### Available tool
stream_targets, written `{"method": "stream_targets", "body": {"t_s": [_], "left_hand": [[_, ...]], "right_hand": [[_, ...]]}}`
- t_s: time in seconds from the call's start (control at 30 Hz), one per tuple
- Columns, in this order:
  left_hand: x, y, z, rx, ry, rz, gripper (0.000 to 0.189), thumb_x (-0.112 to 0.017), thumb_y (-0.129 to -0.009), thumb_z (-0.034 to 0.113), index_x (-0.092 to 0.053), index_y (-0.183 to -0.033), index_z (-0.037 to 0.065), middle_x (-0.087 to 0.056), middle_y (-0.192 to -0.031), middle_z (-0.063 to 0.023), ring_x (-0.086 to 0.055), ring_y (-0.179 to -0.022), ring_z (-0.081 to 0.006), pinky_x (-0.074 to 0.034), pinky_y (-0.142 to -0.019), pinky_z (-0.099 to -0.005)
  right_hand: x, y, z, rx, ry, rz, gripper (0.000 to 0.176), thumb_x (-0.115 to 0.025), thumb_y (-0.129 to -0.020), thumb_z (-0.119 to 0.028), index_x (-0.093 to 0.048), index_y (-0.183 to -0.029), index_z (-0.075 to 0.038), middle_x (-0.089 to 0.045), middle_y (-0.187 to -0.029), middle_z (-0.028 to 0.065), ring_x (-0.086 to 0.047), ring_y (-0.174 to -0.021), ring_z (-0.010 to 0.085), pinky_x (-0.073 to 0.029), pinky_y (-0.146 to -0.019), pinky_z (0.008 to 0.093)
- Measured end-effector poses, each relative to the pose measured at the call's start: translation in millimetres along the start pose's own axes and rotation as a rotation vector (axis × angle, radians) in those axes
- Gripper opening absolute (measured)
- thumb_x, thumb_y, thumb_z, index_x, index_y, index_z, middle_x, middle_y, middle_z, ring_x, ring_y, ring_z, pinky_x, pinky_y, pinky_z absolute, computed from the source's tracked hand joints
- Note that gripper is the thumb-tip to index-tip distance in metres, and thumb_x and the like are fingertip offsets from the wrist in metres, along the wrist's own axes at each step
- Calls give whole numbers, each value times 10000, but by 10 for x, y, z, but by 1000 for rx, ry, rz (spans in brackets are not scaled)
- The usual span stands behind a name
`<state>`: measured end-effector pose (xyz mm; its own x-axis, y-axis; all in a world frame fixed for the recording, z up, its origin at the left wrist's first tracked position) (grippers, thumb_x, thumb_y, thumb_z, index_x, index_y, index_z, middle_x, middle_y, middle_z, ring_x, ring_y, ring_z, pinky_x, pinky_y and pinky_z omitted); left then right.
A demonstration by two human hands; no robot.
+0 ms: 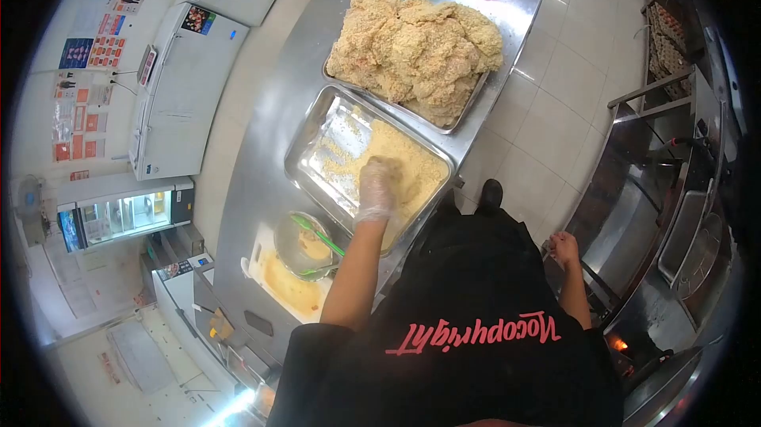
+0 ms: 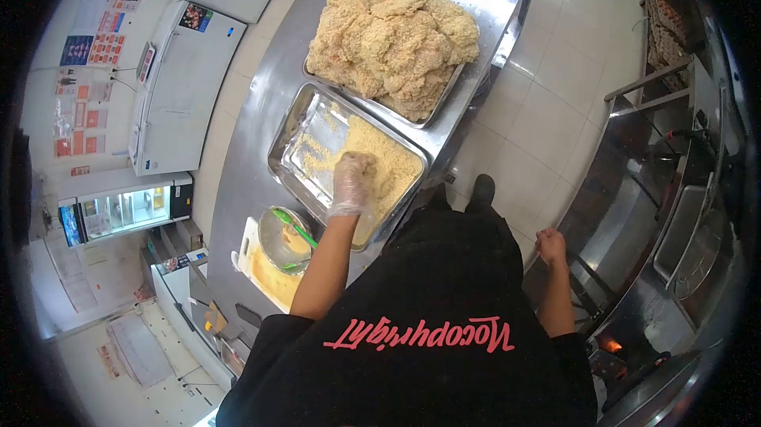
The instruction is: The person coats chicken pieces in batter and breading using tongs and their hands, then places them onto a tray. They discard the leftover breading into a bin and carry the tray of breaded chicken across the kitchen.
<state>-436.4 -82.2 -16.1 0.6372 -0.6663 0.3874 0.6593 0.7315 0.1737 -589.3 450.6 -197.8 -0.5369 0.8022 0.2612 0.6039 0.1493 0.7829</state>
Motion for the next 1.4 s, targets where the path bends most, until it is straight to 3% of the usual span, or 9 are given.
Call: {"method": "stream_targets", "body": {"t_s": [0.07, 0.13, 0.37, 0.6, 0.67, 0.97, 1.1, 1.3, 1.4], "left_hand": [[106, -58, -102, 252, 420, 72, 195, -707, -768, 38, -706, -964, 33, -659, -873, -168, -649, -829, -311, -526, -783, -392], [271, -124, 109, -345, -681, 6, 220, -747, -789, 130, -703, -984, 38, -669, -893, -150, -645, -847, -292, -524, -787, -406], [27, -470, 479, -168, -1110, 321, 584, -832, -760, 234, -616, -1285, 100, -590, -1262, -178, -580, -1150, -317, -460, -1043, -391], [-65, -579, 91, -113, -838, 185, 422, -711, -854, 239, -642, -1234, 70, -581, -1336, -220, -540, -1249, -347, -420, -1064, -420], [-16, -673, -200, 249, 320, 347, 306, -683, -813, 98, -676, -1116, 62, -653, -1188, -197, -609, -1120, -340, -481, -959, -399], [576, -484, 318, -223, -686, 326, 186, -638, -853, 15, -687, -1028, 57, -703, -987, -93, -673, -926, -235, -534, -800, -385], [213, -146, -219, -120, -134, 411, 166, -655, -847, 29, -690, -1008, 51, -703, -992, -112, -675, -890, -266, -538, -788, -389], [67, 151, 766, -36, -468, -300, 469, -731, -805, 103, -618, -1257, 59, -623, -1246, -207, -594, -1187, -332, -499, -973, -375], [-118, 41, 878, -703, -799, -518, 543, -761, -788, 172, -603, -1301, 90, -624, -1255, -202, -590, -1196, -354, -494, -991, -390]], "right_hand": [[22, -69, 126, -8, 70, 10, 115, -608, -939, -139, -596, -903, -31, -563, -667, 45, -527, -512, 142, -424, -438, 290], [8, 93, 23, -41, 35, 26, 109, -607, -939, -139, -594, -905, -36, -561, -662, 46, -526, -503, 147, -417, -430, 292], [-86, 167, 135, -122, -124, -3, 99, -609, -940, -148, -594, -907, -56, -552, -640, 48, -514, -475, 153, -390, -406, 291], [-142, 271, 132, -132, -118, 81, 118, -597, -944, -148, -574, -878, -54, -538, -634, 41, -497, -462, 148, -374, -396, 295], [-162, 290, 209, -159, -151, 89, 117, -590, -944, -148, -572, -877, -53, -535, -635, 43, -503, -471, 149, -375, -401, 296], [-171, 239, 645, -107, -50, -2, 149, -609, -901, -129, -579, -957, 6, -581, -686, 115, -544, -521, 185, -430, -426, 326], [-233, 416, 408, -299, -209, 21, 154, -614, -899, -143, -584, -961, -5, -590, -688, 105, -543, -522, 182, -427, -434, 325], [-167, 345, 388, -286, -170, 46, 164, -616, -906, -148, -607, -984, -4, -603, -699, 97, -561, -526, 185, -436, -447, 334], [-149, 335, 273, -256, -113, 22, 115, -579, -938, -167, -583, -900, -58, -545, -646, 58, -525, -485, 173, -377, -402, 320]]}}
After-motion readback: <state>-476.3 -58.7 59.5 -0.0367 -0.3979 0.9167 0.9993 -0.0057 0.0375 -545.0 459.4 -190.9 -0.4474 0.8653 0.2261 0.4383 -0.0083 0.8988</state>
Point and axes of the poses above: each hand's wrist, its own y-axis away from the middle knuckle, its own x-axis out of the back of the hand, z = x × y, the point moved 3 cm from there along -y, towards the middle knuckle
